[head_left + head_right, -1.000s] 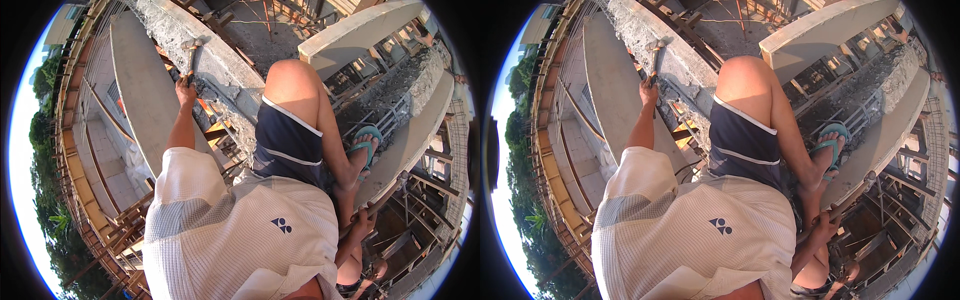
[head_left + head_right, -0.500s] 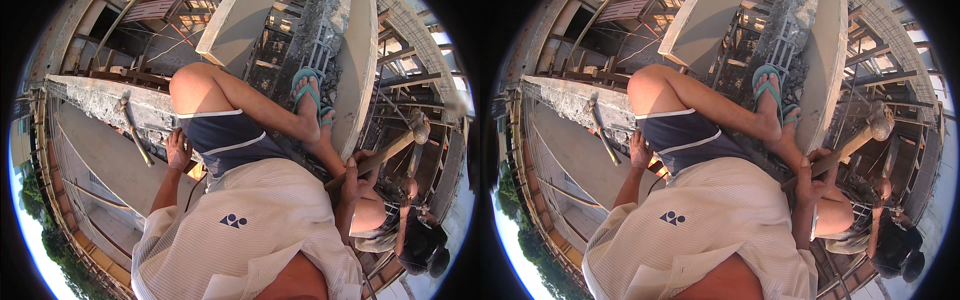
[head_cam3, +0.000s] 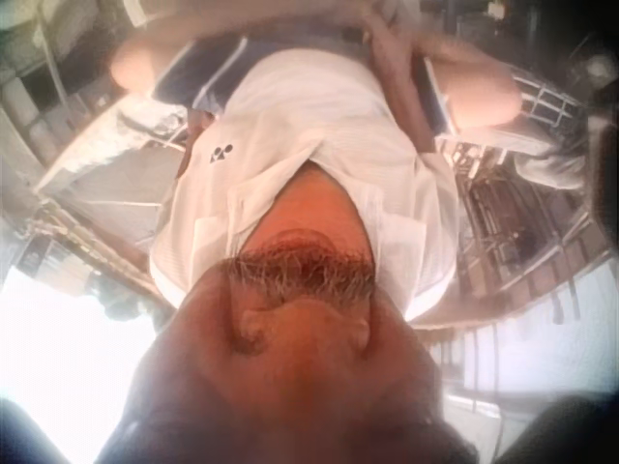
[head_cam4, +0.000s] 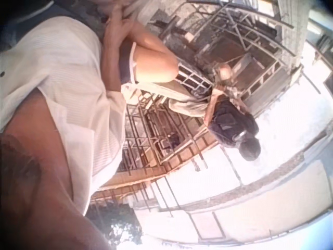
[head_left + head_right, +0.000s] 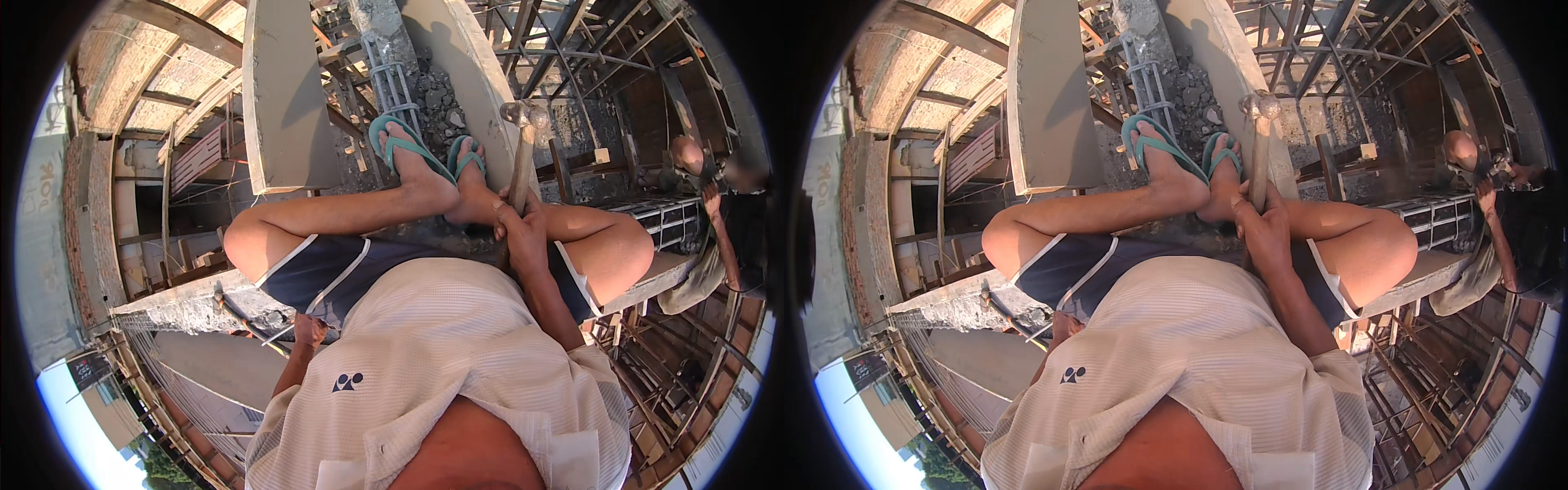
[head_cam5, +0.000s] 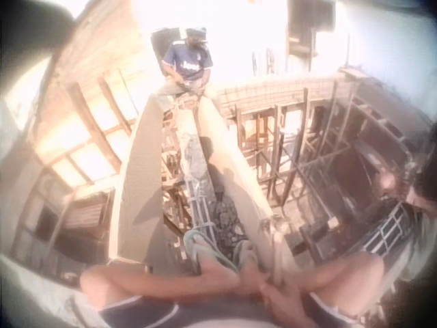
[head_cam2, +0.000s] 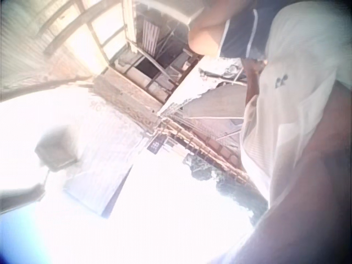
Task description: The person constructs a concrete beam by positioning rebar, clearing debris by hand, and using a hammer to strike the concrete and rebar while sitting on the structure.
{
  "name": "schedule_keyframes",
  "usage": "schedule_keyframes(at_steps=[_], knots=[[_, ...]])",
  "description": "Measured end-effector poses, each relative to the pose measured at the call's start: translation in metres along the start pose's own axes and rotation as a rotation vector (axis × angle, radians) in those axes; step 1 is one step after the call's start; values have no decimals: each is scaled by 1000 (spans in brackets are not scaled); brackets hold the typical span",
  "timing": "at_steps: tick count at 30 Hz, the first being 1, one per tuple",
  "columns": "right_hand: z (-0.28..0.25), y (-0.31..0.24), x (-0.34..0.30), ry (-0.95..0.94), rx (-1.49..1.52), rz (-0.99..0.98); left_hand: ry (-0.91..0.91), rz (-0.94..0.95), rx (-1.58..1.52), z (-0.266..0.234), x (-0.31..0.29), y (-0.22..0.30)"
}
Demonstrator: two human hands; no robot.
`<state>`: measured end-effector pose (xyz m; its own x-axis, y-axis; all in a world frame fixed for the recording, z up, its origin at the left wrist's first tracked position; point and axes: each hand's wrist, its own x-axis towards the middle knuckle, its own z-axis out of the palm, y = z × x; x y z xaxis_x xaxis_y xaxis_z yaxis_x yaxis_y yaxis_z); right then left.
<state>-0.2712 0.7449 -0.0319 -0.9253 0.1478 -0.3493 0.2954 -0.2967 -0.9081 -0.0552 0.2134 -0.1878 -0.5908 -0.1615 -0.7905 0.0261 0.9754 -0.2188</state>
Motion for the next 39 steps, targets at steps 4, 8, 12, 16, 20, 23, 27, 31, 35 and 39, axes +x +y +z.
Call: schedule_keyframes(at_steps=[4,8,12,16,20,23,27,31,35,39], knots=[[-18,-2,5,47,75,-50,-199,-51,-36,-44,-24,-2],[-27,-6,6,115,92,-20,379,-69,-416,-73,-79,-17],[-31,-4,8,96,121,-28,910,-342,-758,-84,-100,-88],[-32,-16,7,56,107,-11,1369,-620,-833,-209,-120,-154],[-21,-18,10,10,81,-28,1756,-368,-973,-388,-174,-89],[-20,-16,10,52,17,-50,1792,111,-922,-479,-157,-50],[-26,-25,0,90,10,-87,1485,695,-1053,-546,-102,74],[-40,-32,-15,4,21,-85,1053,860,-1221,-566,-41,178],[-46,-29,-20,-27,28,-97,710,963,-1298,-545,40,259],[-53,-30,-19,-38,-1,-87,796,960,-993,-508,125,308]])
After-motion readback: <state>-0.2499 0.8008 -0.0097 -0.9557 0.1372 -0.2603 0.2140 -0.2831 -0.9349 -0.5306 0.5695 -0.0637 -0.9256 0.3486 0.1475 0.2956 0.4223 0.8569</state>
